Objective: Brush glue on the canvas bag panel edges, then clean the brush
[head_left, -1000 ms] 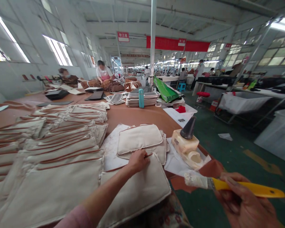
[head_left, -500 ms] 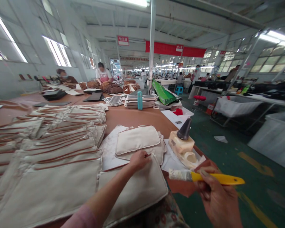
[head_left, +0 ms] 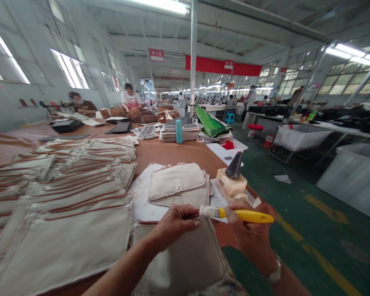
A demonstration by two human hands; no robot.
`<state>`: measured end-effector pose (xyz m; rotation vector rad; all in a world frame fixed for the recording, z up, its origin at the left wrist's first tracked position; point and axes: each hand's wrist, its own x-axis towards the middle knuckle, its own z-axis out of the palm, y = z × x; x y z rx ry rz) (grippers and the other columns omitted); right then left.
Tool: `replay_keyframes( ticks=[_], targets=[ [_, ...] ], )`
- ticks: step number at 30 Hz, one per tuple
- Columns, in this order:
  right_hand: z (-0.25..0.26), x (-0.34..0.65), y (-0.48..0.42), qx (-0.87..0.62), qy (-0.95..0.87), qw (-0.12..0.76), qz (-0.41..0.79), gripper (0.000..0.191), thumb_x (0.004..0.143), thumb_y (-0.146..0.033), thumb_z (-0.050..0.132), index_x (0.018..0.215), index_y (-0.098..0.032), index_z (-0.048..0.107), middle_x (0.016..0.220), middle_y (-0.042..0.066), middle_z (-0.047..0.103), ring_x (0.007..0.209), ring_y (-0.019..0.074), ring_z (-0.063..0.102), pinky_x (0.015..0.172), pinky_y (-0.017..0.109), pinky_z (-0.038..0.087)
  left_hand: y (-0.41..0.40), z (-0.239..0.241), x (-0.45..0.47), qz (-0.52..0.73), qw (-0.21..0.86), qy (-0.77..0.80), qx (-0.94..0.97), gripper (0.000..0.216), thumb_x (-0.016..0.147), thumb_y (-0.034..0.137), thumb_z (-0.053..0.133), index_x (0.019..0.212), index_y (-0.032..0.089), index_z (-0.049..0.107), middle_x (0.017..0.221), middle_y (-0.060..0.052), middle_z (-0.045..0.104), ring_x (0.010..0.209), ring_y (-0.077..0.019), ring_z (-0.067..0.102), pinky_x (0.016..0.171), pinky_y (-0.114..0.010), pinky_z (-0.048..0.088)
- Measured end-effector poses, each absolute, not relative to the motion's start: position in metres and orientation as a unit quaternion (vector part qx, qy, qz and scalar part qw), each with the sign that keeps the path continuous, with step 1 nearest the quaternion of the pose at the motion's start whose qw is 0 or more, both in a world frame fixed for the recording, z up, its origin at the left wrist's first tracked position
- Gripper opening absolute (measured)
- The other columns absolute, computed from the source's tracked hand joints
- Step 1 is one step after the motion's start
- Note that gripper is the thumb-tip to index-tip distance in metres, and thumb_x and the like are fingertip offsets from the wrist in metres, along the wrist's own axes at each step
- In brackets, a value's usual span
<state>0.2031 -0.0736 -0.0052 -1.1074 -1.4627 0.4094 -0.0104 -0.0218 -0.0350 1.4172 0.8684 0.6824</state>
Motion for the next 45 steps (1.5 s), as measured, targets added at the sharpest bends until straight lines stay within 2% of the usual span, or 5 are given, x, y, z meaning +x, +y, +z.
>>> replay_keyframes(
  ticks=[4,16,29,37,45],
  targets=[
    [-0.002,0.209,-0.081,-0.485,-0.636,0.595,0.082,0.004,0.086,-0.021,0.060,0.083,-0.022,0.063,0.069,0.000,0.061,0.056,0.0143,0.054,0.051,0.025,0.044,-0.029,-0.029,-0.009,0.289,0.642,0.382,0.598,0.027,0.070,0.033,0.073,0.087,0.013,0.073,0.081,-0.003,0.064,0.075,-0.0152,0.053,0.064,-0.023,0.039],
    [-0.006,0.208,-0.087,-0.471,-0.630,0.598,0.151,0.008,0.089,-0.023,0.057,0.083,-0.021,0.060,0.064,-0.002,0.054,0.051,0.0126,0.049,0.046,0.024,0.041,-0.041,-0.023,-0.009,0.273,0.611,0.372,0.643,0.033,0.076,0.044,0.068,0.086,0.013,0.072,0.074,-0.002,0.064,0.069,-0.0157,0.055,0.061,-0.023,0.041],
    [0.003,0.230,-0.099,-0.455,-0.468,0.657,0.377,0.013,0.083,-0.033,0.067,0.083,-0.021,0.062,0.056,-0.005,0.048,0.046,0.0096,0.041,0.042,0.022,0.031,-0.079,-0.040,-0.011,0.337,-0.042,0.262,0.903,0.018,0.093,0.031,0.055,0.081,0.018,0.060,0.066,0.001,0.057,0.056,-0.0116,0.048,0.052,-0.025,0.032],
    [0.022,0.240,-0.115,-0.424,-0.694,0.466,0.349,0.013,0.089,-0.027,0.059,0.079,-0.021,0.063,0.071,0.001,0.055,0.063,0.0143,0.049,0.056,0.027,0.042,-0.086,-0.025,-0.017,0.293,-0.128,0.188,0.929,0.014,0.090,0.025,0.059,0.079,0.017,0.056,0.064,0.001,0.052,0.057,-0.0146,0.042,0.053,-0.031,0.026],
    [0.025,0.231,-0.118,-0.411,-0.692,0.508,0.306,0.014,0.094,-0.026,0.053,0.084,-0.021,0.060,0.071,0.000,0.051,0.063,0.0139,0.047,0.057,0.027,0.039,-0.091,-0.016,-0.019,0.303,-0.154,0.185,0.922,0.012,0.087,0.024,0.062,0.080,0.016,0.057,0.063,0.001,0.050,0.056,-0.0140,0.040,0.053,-0.032,0.024]
  ],
)
